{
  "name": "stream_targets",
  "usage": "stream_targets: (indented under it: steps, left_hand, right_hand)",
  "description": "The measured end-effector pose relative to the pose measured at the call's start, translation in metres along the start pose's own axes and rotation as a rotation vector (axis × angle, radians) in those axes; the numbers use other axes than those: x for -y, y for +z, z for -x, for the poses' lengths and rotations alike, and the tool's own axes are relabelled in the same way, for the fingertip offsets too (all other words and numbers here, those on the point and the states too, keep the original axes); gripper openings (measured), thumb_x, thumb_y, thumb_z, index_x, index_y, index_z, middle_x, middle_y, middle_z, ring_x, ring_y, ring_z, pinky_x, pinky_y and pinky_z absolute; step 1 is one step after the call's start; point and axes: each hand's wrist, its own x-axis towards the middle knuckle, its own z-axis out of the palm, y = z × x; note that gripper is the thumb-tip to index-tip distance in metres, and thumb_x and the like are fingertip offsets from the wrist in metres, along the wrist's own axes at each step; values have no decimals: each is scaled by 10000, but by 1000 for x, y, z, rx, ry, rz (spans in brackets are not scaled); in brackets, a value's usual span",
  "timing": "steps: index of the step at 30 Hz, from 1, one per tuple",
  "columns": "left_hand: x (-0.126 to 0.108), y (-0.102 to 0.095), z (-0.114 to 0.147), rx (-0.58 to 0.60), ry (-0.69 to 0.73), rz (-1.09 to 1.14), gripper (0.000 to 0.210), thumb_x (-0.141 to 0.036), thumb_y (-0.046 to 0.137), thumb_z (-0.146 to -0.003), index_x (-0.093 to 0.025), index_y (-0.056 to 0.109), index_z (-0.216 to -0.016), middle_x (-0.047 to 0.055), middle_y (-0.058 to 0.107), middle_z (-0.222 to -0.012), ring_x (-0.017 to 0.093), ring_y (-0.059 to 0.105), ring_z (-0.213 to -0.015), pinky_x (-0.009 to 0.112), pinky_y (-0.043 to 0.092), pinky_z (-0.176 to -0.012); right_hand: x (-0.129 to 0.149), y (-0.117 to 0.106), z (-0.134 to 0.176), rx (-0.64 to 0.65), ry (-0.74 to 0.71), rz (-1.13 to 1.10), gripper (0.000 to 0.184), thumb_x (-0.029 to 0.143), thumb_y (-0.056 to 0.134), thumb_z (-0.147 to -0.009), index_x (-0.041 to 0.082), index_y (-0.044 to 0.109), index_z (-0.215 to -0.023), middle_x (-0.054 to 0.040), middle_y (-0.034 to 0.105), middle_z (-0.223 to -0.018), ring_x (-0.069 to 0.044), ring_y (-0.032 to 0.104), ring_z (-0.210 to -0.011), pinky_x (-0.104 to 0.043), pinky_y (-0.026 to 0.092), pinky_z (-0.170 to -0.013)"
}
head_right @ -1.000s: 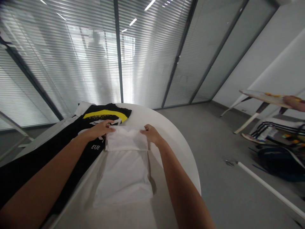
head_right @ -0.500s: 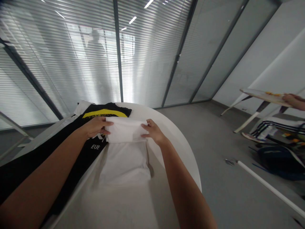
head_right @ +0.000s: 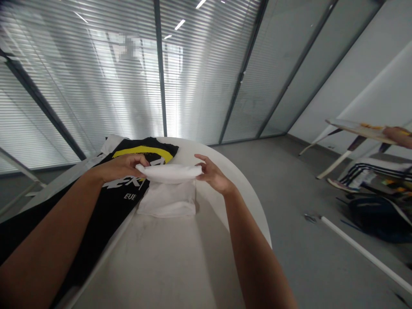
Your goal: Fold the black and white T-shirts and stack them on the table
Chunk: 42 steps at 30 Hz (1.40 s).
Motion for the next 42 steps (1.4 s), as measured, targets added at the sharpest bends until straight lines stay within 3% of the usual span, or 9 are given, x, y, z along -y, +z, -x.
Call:
stream_targets:
  steps: [7,17,20,24,28,30,35,39,42]
  left_hand:
    - [-1,0,1,101,-15,-40,227,-195,657,-614,-228,672,-838,-8,662,-984,189,602,-962,304,452,-887]
    - [1,11,-1,357,-43,-142,165,-159,529,-617,-215,660,-699,-1,679,-830,197,615,-858,282,461,-809]
    - [9,20,-3,270,-87,-285,146,-219,551,-681,-211,673,-761,11,678,-808,195,609,-796,277,460,-734]
    - [17,26,3,18,-183,-466,302,-451,542,-802,-176,652,-863,50,662,-808,200,592,-734,299,449,-699]
    - [16,36,15,145,-339,-407,518,-665,537,-757,-191,632,-943,49,679,-727,208,622,-619,292,446,-594]
    - [16,46,20,107,-345,-354,583,-675,622,-679,-184,630,-992,78,710,-809,238,662,-700,292,461,-616]
    - [22,72,25,-64,-353,-60,640,-548,697,-691,-171,556,-1188,129,697,-1066,243,673,-826,277,495,-603]
    - [21,81,22,-248,-390,294,636,-454,674,-766,-187,462,-1303,120,663,-1112,189,659,-775,255,515,-546]
    - [15,83,20,-330,-385,462,593,-362,659,-790,-196,443,-1317,103,647,-1104,173,653,-792,271,545,-593]
  right_hand:
    - [11,-1,2,220,36,170,284,238,689,-620,180,636,-892,-54,660,-1020,-227,597,-993,-348,431,-905]
    - [25,7,5,504,80,612,346,62,464,-550,186,665,-803,-35,680,-989,-221,594,-1035,-321,418,-923]
    - [30,14,6,488,105,800,387,65,495,-599,202,695,-900,-42,673,-1069,-219,591,-1036,-306,424,-908]
    - [38,29,13,270,218,1040,247,233,539,-783,187,685,-977,-101,687,-1040,-250,628,-932,-339,453,-812]
    - [34,46,35,216,406,1182,403,402,537,-841,159,618,-1151,-179,686,-1052,-311,646,-895,-380,446,-741]
    - [26,51,48,249,436,1107,520,459,547,-834,169,544,-1266,-186,669,-1118,-314,647,-921,-369,444,-732]
    - [3,49,63,265,296,879,687,389,684,-733,199,457,-1353,-125,662,-1125,-243,639,-883,-309,452,-743]
    - [-17,43,53,111,97,755,475,223,586,-785,207,532,-1256,-80,633,-1154,-203,601,-965,-309,454,-852]
    - [-29,39,48,-14,36,709,544,143,540,-782,180,471,-1320,-100,594,-1197,-188,585,-1001,-329,448,-910]
